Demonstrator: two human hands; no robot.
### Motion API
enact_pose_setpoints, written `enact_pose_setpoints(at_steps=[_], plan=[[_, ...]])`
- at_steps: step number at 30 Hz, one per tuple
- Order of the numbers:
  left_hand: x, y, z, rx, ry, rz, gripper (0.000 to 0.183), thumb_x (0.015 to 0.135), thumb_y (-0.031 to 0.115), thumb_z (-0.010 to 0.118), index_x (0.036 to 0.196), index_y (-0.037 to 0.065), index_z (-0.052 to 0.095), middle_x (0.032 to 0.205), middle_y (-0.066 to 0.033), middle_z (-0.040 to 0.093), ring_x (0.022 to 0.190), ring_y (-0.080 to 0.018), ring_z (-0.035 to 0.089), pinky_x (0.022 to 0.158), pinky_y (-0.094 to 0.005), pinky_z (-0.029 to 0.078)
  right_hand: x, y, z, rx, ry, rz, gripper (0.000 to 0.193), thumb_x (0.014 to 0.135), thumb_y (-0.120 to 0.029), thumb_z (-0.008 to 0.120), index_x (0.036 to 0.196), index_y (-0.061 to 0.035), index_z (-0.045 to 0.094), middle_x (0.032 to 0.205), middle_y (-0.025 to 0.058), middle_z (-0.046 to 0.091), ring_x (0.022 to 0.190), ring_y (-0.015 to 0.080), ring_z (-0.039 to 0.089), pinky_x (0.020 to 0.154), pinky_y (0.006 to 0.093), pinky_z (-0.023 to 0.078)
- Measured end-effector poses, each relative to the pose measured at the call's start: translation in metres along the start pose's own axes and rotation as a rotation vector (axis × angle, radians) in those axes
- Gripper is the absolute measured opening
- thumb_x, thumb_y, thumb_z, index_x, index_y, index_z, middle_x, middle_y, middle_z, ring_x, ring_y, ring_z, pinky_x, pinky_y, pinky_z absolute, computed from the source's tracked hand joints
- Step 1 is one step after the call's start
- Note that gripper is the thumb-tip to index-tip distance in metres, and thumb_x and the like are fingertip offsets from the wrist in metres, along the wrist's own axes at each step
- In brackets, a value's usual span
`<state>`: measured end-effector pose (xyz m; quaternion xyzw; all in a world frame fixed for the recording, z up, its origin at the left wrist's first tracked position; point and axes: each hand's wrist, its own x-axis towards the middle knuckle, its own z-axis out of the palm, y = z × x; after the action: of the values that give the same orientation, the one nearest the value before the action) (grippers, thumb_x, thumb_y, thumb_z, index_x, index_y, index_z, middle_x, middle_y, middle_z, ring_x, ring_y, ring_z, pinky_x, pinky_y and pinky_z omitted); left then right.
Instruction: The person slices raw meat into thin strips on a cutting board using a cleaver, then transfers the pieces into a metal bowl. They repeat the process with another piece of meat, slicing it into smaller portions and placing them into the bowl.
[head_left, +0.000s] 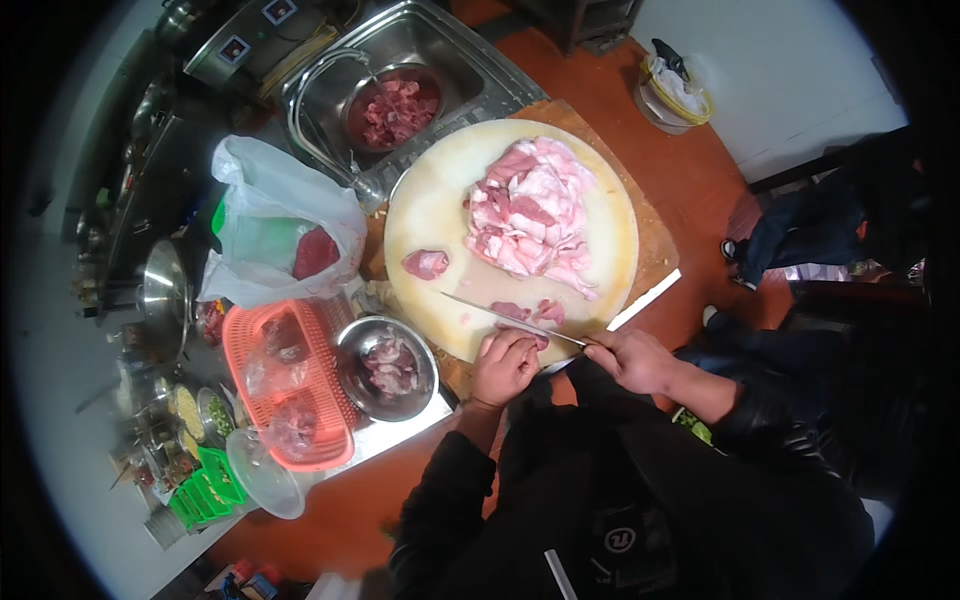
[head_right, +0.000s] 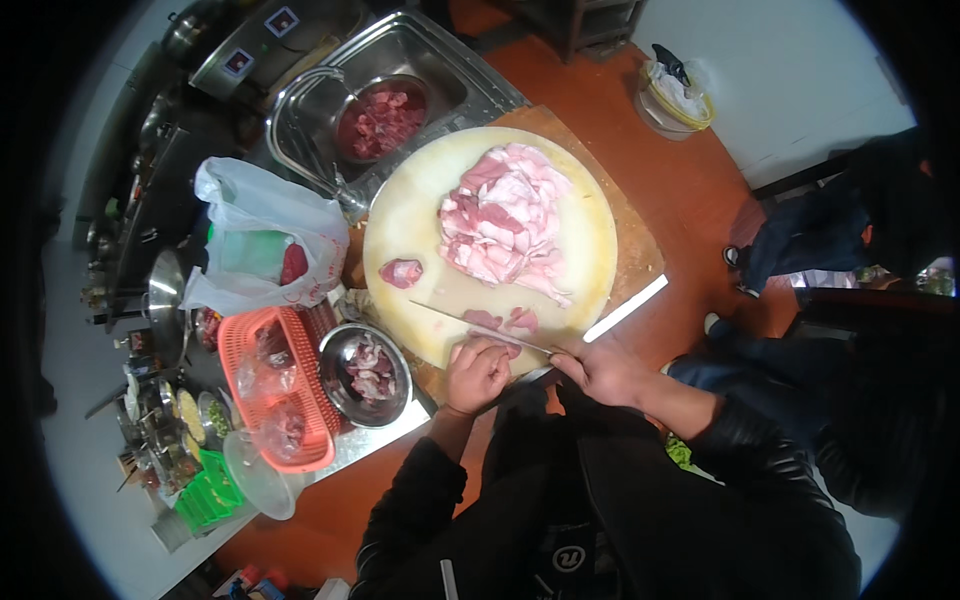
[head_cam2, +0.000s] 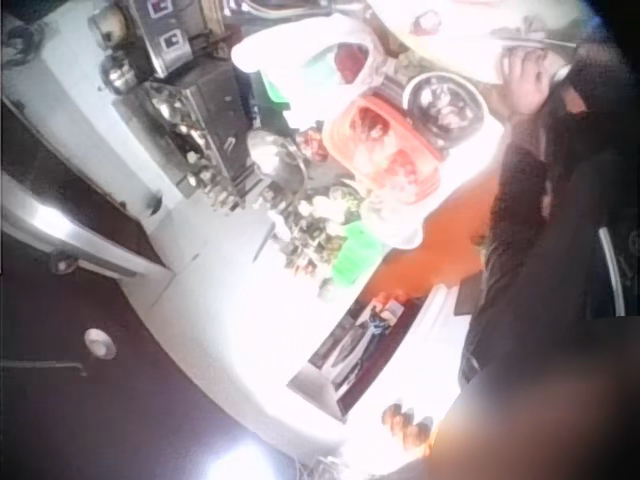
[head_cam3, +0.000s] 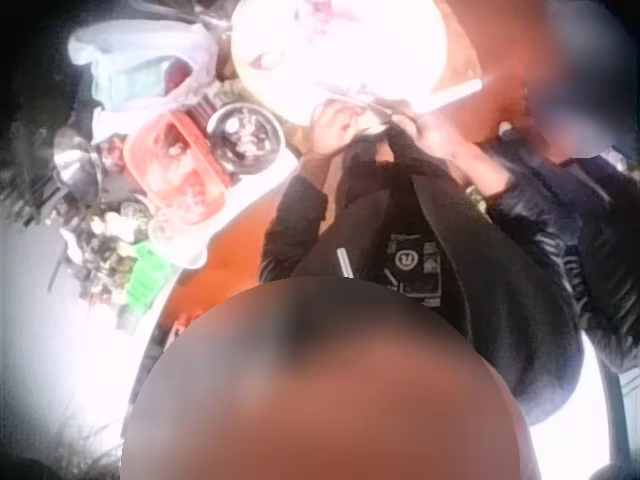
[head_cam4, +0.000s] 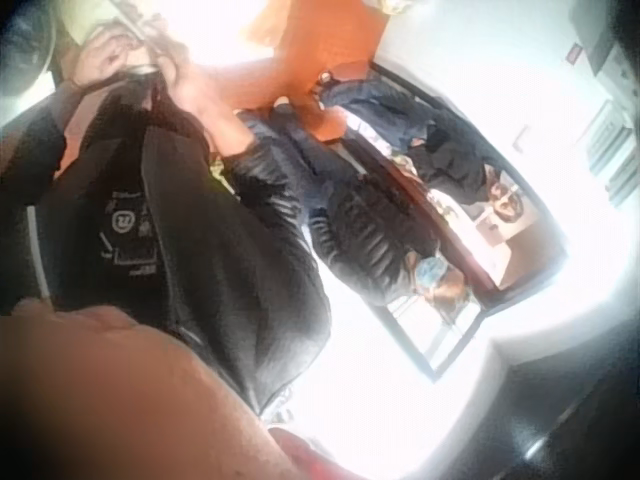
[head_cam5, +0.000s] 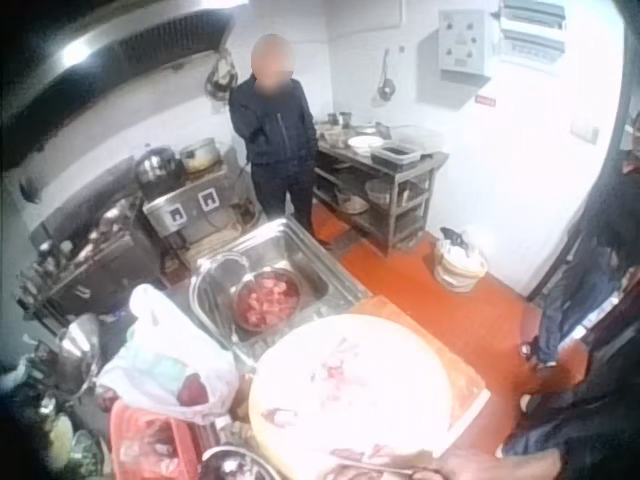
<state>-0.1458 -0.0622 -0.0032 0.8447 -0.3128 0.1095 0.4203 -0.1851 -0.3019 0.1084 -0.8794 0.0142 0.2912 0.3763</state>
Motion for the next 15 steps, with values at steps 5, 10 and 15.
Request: enact_pose_setpoints(at_steps=[5,10,15], plan=[[-0.002,-0.005,0.003,-0.024,0.001,-0.003,0.018,0.077,0.006,0.076,0.095,0.009,0.073,0.103,-0.0037,0.069,0.094,-0.0252,0.066,0.085,-0.0376,0.054,-0.058,-0.015,-0.056,-0.058,-0.153,0.171,0.035,0.106,-0.036,0.056,0.127,-0.0106,0.067,0.107,0.0238,0.07,0.103,0.0412,0.067,0.089,0.0487,0.053],[-0.009,-0.005,0.001,-0.034,-0.039,-0.008,0.017,0.077,0.006,0.076,0.094,0.009,0.074,0.103,-0.0056,0.069,0.095,-0.0267,0.066,0.085,-0.0395,0.054,-0.007,-0.04,-0.015,-0.031,-0.095,0.105,0.036,0.107,-0.035,0.053,0.128,-0.0103,0.067,0.105,0.025,0.07,0.103,0.0415,0.066,0.091,0.0467,0.053],[-0.006,0.001,-0.007,-0.001,-0.066,-0.002,0.021,0.077,0.007,0.077,0.098,0.009,0.074,0.107,-0.0064,0.068,0.1,-0.0272,0.065,0.087,-0.0412,0.053,0.027,0.0,0.028,0.2,0.105,-0.289,0.036,0.107,-0.033,0.052,0.132,-0.0087,0.063,0.117,0.0239,0.068,0.111,0.0429,0.063,0.094,0.0463,0.052]])
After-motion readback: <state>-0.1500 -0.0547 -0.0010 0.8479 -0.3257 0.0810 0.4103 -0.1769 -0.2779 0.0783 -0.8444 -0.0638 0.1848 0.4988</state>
